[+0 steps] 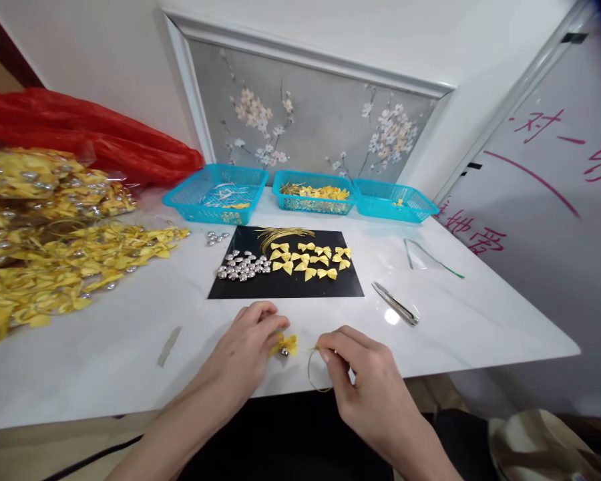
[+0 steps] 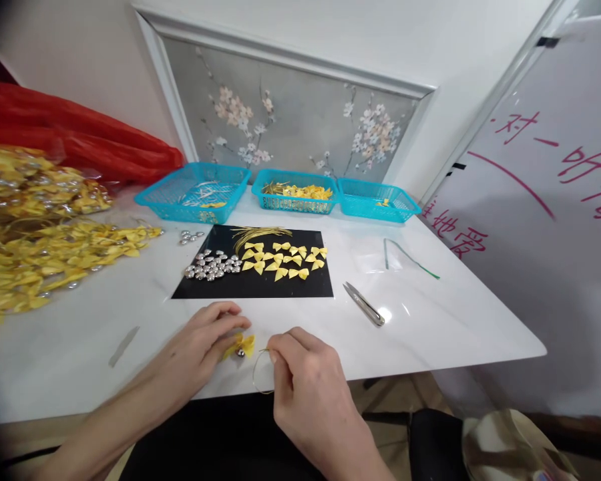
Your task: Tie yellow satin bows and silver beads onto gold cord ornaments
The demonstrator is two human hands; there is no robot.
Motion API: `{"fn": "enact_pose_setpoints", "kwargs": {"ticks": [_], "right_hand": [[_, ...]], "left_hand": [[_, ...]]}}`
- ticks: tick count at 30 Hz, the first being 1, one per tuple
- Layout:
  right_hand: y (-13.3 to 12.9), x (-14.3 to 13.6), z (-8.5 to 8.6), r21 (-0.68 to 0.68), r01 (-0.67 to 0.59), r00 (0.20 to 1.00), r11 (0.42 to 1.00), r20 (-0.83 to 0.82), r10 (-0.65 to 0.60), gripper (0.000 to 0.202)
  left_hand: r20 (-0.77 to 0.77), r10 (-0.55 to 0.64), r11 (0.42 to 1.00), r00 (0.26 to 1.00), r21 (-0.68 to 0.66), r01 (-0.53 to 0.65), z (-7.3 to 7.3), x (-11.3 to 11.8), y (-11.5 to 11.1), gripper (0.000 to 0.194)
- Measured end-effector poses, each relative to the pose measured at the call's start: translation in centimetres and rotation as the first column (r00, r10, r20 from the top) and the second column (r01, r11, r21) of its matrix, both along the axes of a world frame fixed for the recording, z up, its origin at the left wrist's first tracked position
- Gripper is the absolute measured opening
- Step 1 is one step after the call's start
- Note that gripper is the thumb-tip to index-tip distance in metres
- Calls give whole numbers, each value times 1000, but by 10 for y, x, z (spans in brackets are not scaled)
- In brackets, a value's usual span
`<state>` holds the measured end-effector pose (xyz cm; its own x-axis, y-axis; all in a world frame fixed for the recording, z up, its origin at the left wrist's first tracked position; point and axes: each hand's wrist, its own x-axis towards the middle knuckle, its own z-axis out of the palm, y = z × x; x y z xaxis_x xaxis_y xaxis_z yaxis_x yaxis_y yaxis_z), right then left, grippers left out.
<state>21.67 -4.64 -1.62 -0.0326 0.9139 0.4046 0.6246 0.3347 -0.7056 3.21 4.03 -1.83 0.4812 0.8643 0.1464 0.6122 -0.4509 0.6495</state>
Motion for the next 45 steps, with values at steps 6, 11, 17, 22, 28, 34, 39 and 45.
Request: {"fn": "enact_pose_setpoints", "kwargs": {"ticks": [6, 11, 17, 22, 28, 34, 39, 45], "right_hand": [[1, -1, -2, -19, -14, 999, 1000, -31, 13, 25], [2, -6, 1, 43, -30, 999, 999, -21, 30, 24], [11, -16, 2, 14, -86, 995, 996, -39, 87, 26], [12, -20, 2, -36, -74, 991, 997, -112, 70, 28], [7, -20, 9, 26, -53, 989, 998, -135, 56, 23], [-3, -24, 24, 156, -5, 1000, 988, 3, 5, 22], [-3, -27, 33, 132, -22, 997, 991, 73, 13, 22], [-6, -26, 36, 125, -24, 997, 992, 79, 14, 21]], "left_hand": [[2, -83, 996, 997, 41, 83, -10, -8, 6, 21], [14, -126, 992, 992, 10, 125, -6, -10, 4, 17], [13, -66, 993, 998, -99, 67, 9, -7, -13, 20], [82, -6, 985, 997, -169, 20, 18, -2, -24, 21], [158, 76, 982, 984, -183, -46, 22, -7, -30, 17], [274, 87, 995, 958, 32, -100, 28, -10, -39, 19], [347, 91, 991, 933, 57, -118, 34, -10, -43, 21], [374, 109, 980, 921, 114, -162, 32, -13, -41, 22]]}}
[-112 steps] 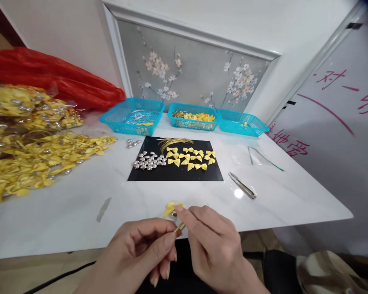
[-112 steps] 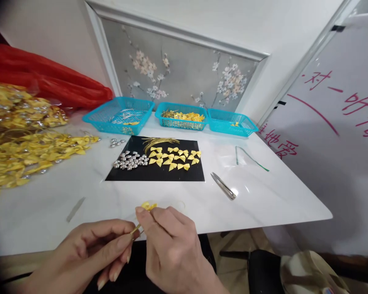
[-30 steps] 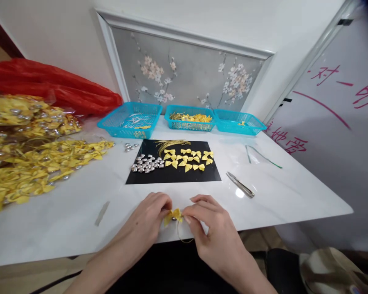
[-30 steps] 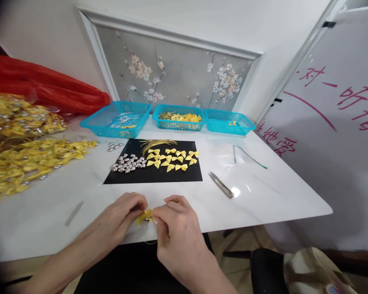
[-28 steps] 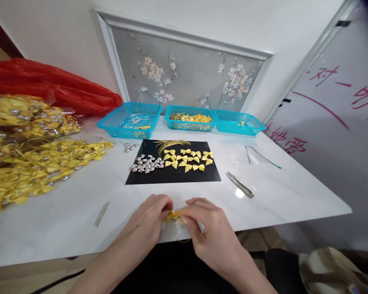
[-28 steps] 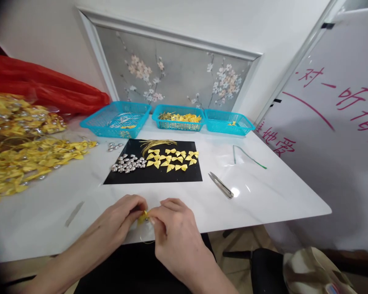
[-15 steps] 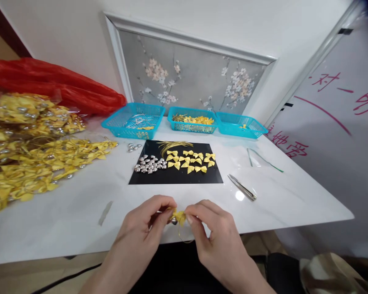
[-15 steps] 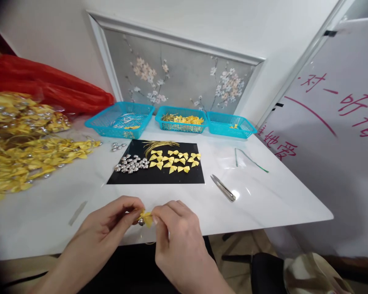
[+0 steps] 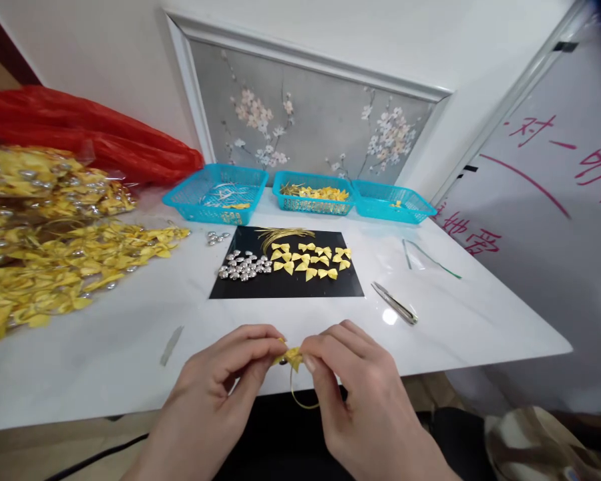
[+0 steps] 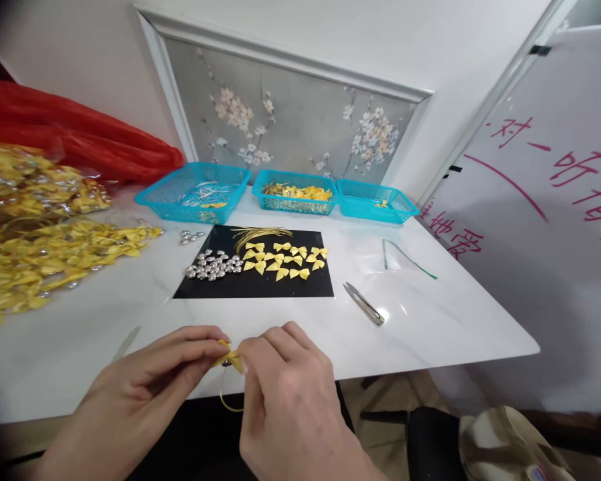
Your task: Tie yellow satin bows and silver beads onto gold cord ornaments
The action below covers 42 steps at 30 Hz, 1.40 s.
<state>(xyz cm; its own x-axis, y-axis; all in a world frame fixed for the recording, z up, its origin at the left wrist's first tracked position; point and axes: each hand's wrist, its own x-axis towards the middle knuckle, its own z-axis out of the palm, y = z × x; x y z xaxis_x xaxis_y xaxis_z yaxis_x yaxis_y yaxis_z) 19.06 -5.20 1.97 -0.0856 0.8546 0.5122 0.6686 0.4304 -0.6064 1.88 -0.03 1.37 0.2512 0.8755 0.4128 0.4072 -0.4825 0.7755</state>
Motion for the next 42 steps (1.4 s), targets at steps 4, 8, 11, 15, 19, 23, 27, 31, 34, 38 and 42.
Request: {"fn": "enact_pose_setpoints", "kwargs": {"ticks": [4, 8, 11, 15, 19, 23, 27, 31, 34, 38, 42], "right_hand": [[-1, 0, -1, -14, -20, 1000, 1000, -17, 20, 22], [0, -2, -1, -20, -8, 1000, 1000, -8, 8, 21], [0, -2, 1, -9, 5, 1000, 1000, 29, -5, 21], [-1, -1, 4, -1, 16, 995, 1000, 94, -16, 22], [1, -1, 5, 25, 28, 991, 999, 133, -31, 23], [1, -2, 5, 15, 29, 988, 999, 150, -31, 25], [0, -4, 7, 30, 40, 985, 999, 169, -44, 28], [-1, -4, 8, 58, 69, 978, 996, 195, -79, 29], [-1, -4, 9, 56, 78, 975, 995, 206, -88, 30], [-1, -3, 8, 61, 73, 974, 995, 212, -85, 29], [-2, -4, 8, 52, 76, 973, 996, 217, -86, 28]], "left_hand": [[45, 69, 997, 997, -29, -67, 0, 2, 1, 17], [115, 80, 994, 990, -87, -70, 1, 7, -2, 11], [149, 42, 990, 988, -138, -21, 1, 8, -4, 12], [124, -4, 990, 992, -136, 21, 1, 7, -3, 14], [49, -18, 991, 999, -131, 25, 3, 5, -1, 15], [27, -60, 989, 998, -131, 63, 4, 3, -2, 19], [69, -58, 977, 996, -200, 71, 2, 3, -4, 18], [149, -63, 961, 987, -257, 100, 2, 4, -7, 18], [157, -72, 972, 985, -212, 105, 1, 4, -10, 21], [115, -149, 980, 982, -115, 162, -5, 1, -13, 28], [72, -107, 992, 992, -54, 111, -10, 3, -14, 25]]}}
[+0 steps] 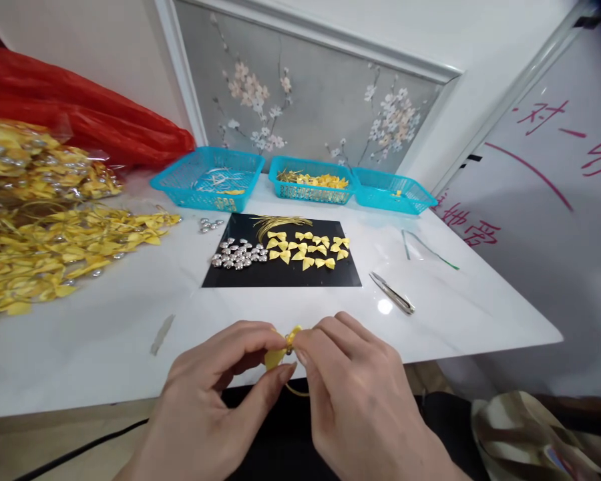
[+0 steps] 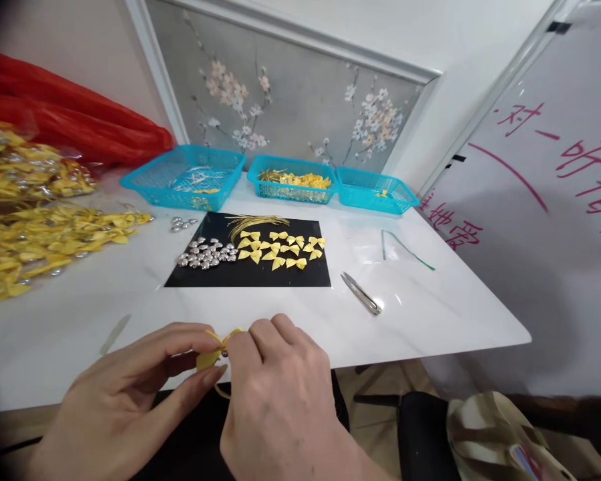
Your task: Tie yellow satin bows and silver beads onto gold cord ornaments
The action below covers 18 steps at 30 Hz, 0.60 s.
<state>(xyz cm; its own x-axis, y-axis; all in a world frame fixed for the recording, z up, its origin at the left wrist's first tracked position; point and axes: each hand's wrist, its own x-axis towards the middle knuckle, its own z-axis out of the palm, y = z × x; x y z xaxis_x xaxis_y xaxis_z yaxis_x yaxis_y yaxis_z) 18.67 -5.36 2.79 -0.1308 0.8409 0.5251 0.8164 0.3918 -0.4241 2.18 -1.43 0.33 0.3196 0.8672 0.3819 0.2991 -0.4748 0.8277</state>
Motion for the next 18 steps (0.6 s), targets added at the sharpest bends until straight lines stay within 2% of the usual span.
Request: {"fn": "enact_pose_setpoints", "kwargs": {"ticks": [6, 10, 15, 18], "right_hand": [[-1, -2, 2, -7, -2, 1000, 1000, 25, 2, 28], [-1, -3, 2, 15, 16, 999, 1000, 37, -16, 28], [0, -5, 2, 15, 42, 995, 999, 86, -43, 28], [-1, -4, 3, 6, 35, 998, 999, 50, -35, 30]], "left_hand": [[-135, 42, 995, 990, 99, -29, 2, 4, -2, 16], [-125, 102, 990, 987, 114, -88, 5, 3, -2, 13], [-106, 103, 987, 989, 131, -89, 7, 2, 2, 13], [-82, 134, 986, 988, 107, -125, 6, 1, 5, 16]]}}
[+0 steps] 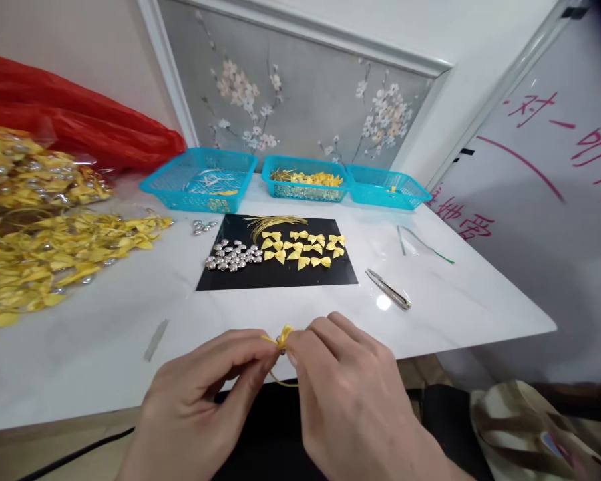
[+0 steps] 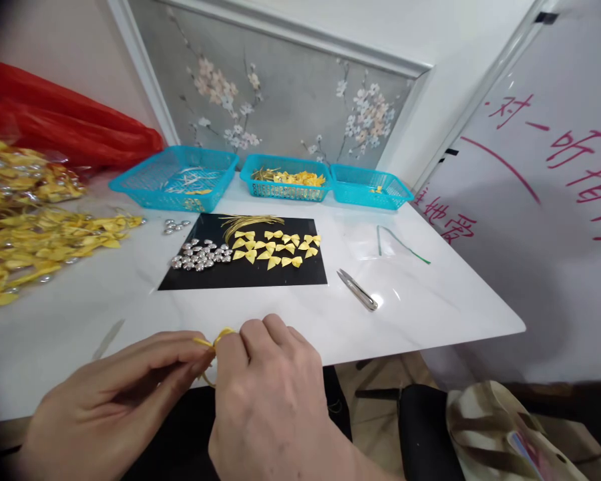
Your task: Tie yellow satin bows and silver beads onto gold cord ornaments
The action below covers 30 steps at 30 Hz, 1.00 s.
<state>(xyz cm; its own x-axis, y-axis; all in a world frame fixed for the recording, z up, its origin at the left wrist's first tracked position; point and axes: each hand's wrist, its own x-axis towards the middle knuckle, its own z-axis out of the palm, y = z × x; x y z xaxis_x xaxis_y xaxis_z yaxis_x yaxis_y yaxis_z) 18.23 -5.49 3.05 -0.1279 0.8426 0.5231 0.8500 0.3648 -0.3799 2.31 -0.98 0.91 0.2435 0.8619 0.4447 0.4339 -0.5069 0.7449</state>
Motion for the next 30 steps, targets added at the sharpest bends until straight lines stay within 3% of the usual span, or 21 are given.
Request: {"fn": "enact_pose_setpoints", "kwargs": {"ticks": [3, 7, 10, 14, 19, 25, 28, 30], "right_hand": [[-2, 8, 1, -66, -68, 982, 995, -183, 55, 25], [-1, 24, 1, -145, -112, 866, 983, -499, 25, 15], [1, 30, -1, -229, -200, 807, 953, -590, 27, 17], [3, 26, -2, -314, -337, 797, 888, -597, 91, 13], [6, 19, 2, -299, -284, 851, 911, -516, 96, 14], [8, 17, 3, -283, -301, 859, 911, -496, 130, 17], [9, 17, 3, -287, -302, 853, 909, -507, 123, 17], [9, 19, 3, -290, -309, 843, 906, -524, 120, 15]], "left_hand": [[25, 9, 998, 1000, -55, -7, 0, -2, 0, 14], [35, -3, 990, 999, -138, 8, 4, -5, -2, 13], [24, -38, 991, 999, -129, 41, 4, -5, -5, 15], [-8, -38, 998, 999, -44, 38, 3, -3, -5, 16], [-42, -103, 994, 994, -33, 101, 9, -2, -5, 18], [37, -44, 969, 998, -240, 52, 6, -3, -7, 5], [160, 33, 928, 987, -372, 30, 1, -7, -4, 18], [221, 9, 885, 975, -455, 95, -1, -11, 0, 24]]}}
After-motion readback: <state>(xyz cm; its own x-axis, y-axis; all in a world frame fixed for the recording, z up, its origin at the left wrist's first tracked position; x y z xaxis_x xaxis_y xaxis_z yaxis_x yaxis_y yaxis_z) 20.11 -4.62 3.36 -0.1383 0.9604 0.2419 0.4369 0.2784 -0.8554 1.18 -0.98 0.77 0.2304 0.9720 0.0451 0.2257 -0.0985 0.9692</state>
